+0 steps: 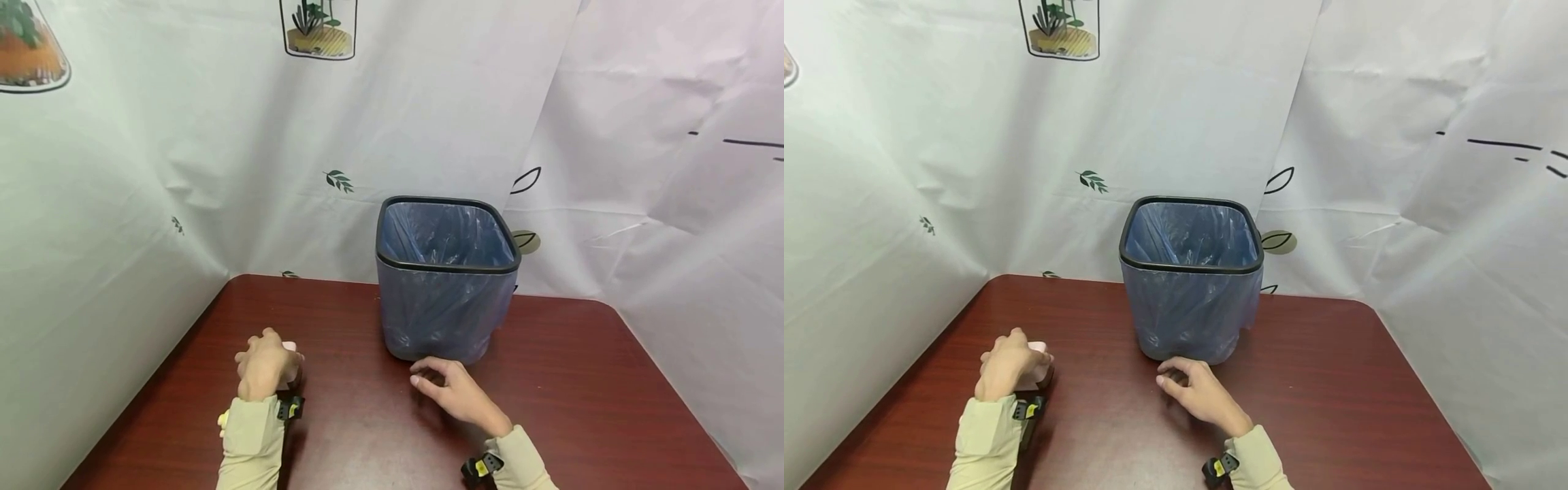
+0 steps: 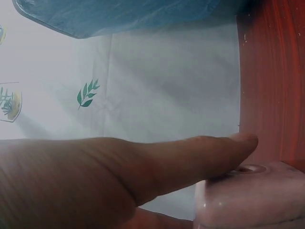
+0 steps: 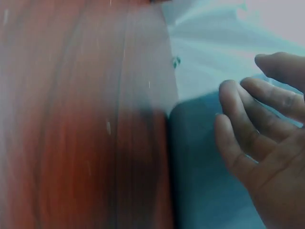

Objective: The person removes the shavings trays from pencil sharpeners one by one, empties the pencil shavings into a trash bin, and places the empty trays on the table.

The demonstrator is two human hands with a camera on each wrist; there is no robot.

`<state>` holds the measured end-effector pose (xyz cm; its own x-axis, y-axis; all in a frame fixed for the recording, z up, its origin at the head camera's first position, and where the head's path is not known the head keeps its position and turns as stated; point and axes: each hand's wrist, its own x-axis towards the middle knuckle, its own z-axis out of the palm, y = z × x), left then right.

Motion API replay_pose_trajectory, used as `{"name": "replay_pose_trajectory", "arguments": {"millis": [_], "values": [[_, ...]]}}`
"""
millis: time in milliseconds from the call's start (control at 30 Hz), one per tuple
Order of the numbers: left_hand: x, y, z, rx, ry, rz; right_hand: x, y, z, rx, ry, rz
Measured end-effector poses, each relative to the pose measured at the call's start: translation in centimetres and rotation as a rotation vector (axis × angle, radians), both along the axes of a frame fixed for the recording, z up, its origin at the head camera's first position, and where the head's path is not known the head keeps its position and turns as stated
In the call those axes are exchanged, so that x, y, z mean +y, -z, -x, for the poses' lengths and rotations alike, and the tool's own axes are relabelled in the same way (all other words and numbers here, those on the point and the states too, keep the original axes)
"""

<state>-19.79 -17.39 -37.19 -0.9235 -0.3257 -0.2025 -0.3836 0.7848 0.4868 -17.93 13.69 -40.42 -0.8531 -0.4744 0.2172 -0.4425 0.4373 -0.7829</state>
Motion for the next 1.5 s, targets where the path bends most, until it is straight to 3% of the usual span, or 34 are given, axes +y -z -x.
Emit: {"name": "replay_pose_trajectory", "arguments": {"millis": [200,433,800,1167,1500], "values": [[0.3,0.3,0.2,0.022,-0.031,-0.037,-0.9,-0.4,-0.7,-0.024,-0.014,0.114],[0.4,0.3,0.3,0.009,-0.096,-0.077,-1.6,-0.1,-0.9,-0.007,-0.035,0.169],[0.0,0.3,-0.1,0.140,0.000,0.017,-1.9,0.0,-1.1,-0.002,-0.057,0.203],[1.6,-1.3,-0.8,0.192,0.013,-0.008,-2.2,0.0,-1.2,0.011,-0.082,0.215],[3.1,-2.4,-1.8,0.244,0.066,0.009,-2.5,0.1,-1.4,0.040,-0.089,0.226]]}}
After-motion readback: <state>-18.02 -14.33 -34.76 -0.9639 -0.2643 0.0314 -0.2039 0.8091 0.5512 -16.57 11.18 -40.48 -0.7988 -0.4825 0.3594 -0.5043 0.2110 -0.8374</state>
